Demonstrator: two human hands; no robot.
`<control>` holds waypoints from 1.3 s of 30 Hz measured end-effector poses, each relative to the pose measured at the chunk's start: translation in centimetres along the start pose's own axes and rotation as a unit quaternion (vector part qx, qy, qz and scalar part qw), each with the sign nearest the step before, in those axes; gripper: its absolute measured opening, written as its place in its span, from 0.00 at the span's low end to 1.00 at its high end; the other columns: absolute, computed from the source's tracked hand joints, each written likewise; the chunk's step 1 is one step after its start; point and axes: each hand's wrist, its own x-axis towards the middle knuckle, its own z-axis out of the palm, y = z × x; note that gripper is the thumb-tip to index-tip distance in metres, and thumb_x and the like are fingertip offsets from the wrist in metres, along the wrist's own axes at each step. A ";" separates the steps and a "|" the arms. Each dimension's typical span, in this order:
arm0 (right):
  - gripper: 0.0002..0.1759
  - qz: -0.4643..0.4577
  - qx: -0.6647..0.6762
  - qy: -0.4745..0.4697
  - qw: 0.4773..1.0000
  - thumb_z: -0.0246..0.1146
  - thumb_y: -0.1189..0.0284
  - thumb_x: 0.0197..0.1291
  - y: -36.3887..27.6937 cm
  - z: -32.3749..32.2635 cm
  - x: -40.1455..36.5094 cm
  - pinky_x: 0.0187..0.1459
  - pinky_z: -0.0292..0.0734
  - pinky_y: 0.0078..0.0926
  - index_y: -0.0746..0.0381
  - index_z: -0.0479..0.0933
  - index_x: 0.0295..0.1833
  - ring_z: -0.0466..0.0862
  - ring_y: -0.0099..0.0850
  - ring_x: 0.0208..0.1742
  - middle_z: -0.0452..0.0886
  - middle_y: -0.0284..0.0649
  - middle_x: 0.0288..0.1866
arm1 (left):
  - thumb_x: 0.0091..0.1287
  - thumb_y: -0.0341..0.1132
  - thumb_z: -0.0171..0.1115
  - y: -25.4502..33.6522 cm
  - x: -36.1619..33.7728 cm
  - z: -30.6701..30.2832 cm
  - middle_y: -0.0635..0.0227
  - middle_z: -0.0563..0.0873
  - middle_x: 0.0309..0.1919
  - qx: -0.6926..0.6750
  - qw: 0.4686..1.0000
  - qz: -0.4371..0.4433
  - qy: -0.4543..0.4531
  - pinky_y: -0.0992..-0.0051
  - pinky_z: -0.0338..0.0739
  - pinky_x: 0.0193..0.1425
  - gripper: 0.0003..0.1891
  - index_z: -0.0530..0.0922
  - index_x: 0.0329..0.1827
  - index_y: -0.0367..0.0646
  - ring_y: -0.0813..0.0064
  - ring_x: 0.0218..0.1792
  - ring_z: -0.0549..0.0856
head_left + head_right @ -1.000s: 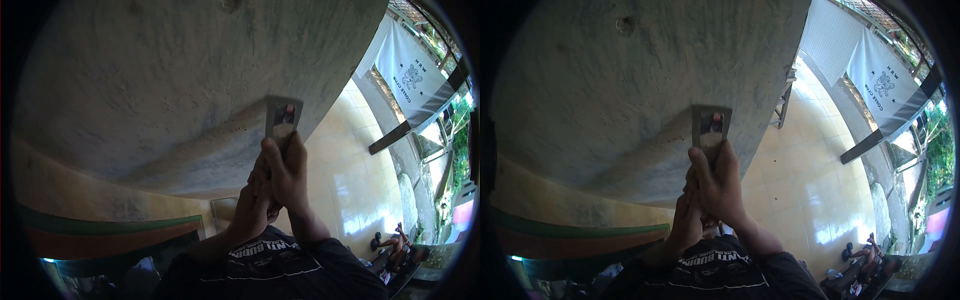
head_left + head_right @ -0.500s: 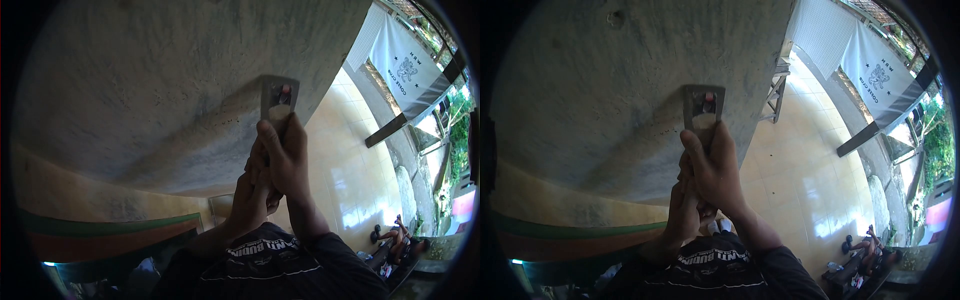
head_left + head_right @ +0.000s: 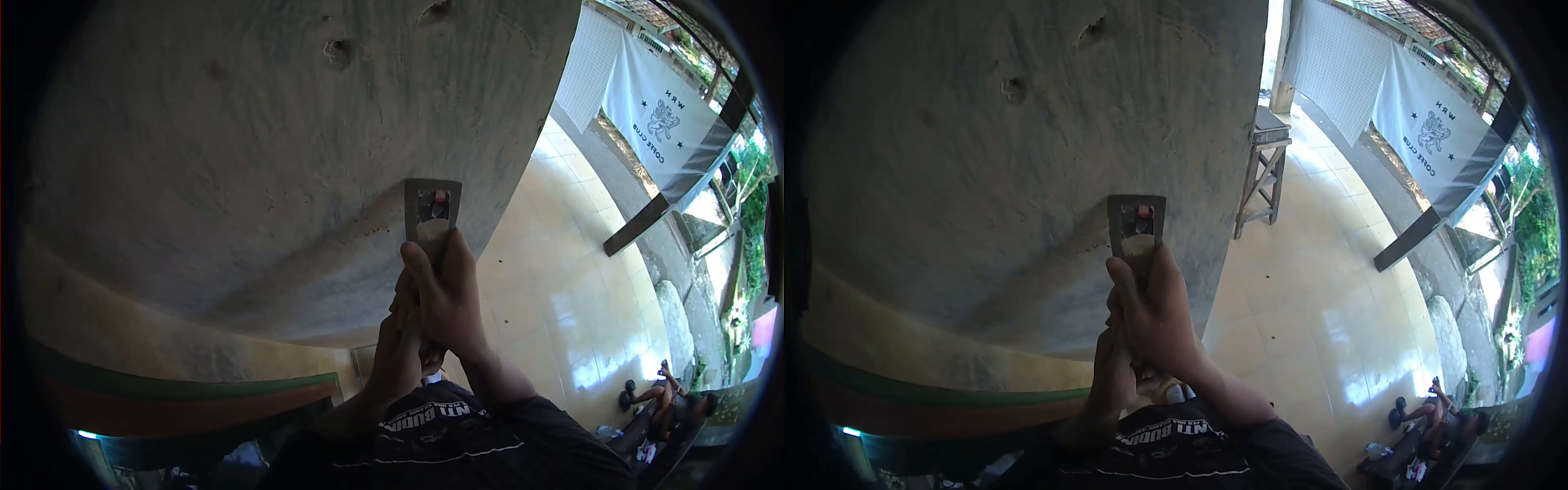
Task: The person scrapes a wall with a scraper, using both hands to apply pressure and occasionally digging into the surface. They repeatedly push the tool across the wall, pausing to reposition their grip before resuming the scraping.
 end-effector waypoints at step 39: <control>0.10 -0.008 -0.019 -0.018 1.000 0.57 0.74 0.65 -0.3 0.6 0.2 0.20 0.69 0.19 0.67 0.63 0.41 0.74 0.18 0.21 0.71 0.34 0.23 | 0.75 0.49 0.41 0.0 0.1 -0.5 0.74 0.67 0.16 0.005 1.000 0.014 0.016 0.85 0.54 0.14 0.19 0.66 0.35 0.41 0.88 0.13 0.64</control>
